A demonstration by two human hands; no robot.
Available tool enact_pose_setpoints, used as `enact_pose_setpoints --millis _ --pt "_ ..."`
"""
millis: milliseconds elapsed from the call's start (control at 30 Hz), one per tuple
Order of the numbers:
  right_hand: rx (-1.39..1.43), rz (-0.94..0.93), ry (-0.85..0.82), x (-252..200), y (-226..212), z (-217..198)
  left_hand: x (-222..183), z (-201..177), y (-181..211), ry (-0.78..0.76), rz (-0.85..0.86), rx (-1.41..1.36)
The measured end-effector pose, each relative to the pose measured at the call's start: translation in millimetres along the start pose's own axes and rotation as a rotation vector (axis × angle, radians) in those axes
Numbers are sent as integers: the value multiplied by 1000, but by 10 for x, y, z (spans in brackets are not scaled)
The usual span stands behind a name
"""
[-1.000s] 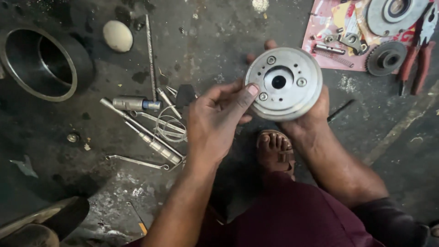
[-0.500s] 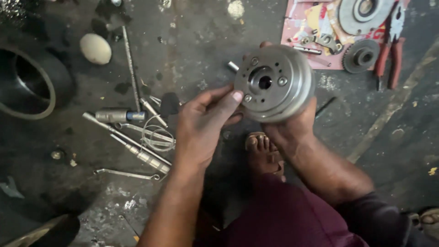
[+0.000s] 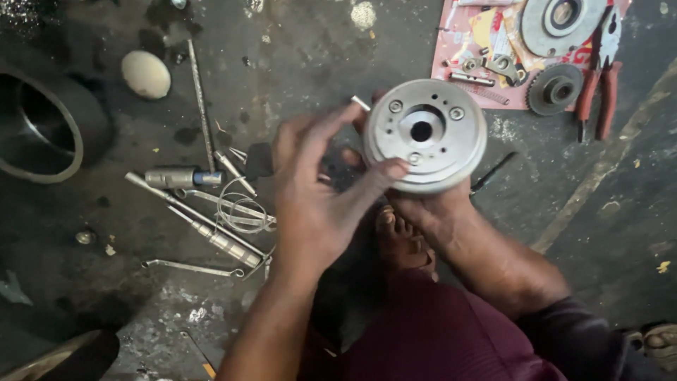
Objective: Repairing and assembling motorcycle engine components, specifically focusing on the magneto flywheel.
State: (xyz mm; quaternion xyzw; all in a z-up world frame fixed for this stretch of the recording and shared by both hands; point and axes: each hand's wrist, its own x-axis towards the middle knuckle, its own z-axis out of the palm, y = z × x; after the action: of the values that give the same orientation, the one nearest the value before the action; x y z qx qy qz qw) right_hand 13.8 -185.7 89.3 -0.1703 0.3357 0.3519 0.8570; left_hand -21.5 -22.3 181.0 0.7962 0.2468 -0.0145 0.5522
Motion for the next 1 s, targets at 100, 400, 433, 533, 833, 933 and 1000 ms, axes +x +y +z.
enact_pose_setpoints --millis 100,400,433,533,833,933,1000 --pt "88 55 20 -9 -13 -78 116 8 -95 -142 152 50" --pt "110 45 127 -107 -76 -6 283 237 -207 -316 338 6" --pt "109 44 126 -117 -56 30 291 245 -190 -316 339 5" --pt "-21 29 83 -136 18 107 298 265 -167 -325 244 -44" --pt "-121 4 13 -96 125 -121 228 343 -187 -315 84 77" --pt "-208 23 31 -174 55 -122 138 339 -241 -273 191 16" --pt "-300 51 47 -245 10 -96 93 334 -245 -239 233 -34"
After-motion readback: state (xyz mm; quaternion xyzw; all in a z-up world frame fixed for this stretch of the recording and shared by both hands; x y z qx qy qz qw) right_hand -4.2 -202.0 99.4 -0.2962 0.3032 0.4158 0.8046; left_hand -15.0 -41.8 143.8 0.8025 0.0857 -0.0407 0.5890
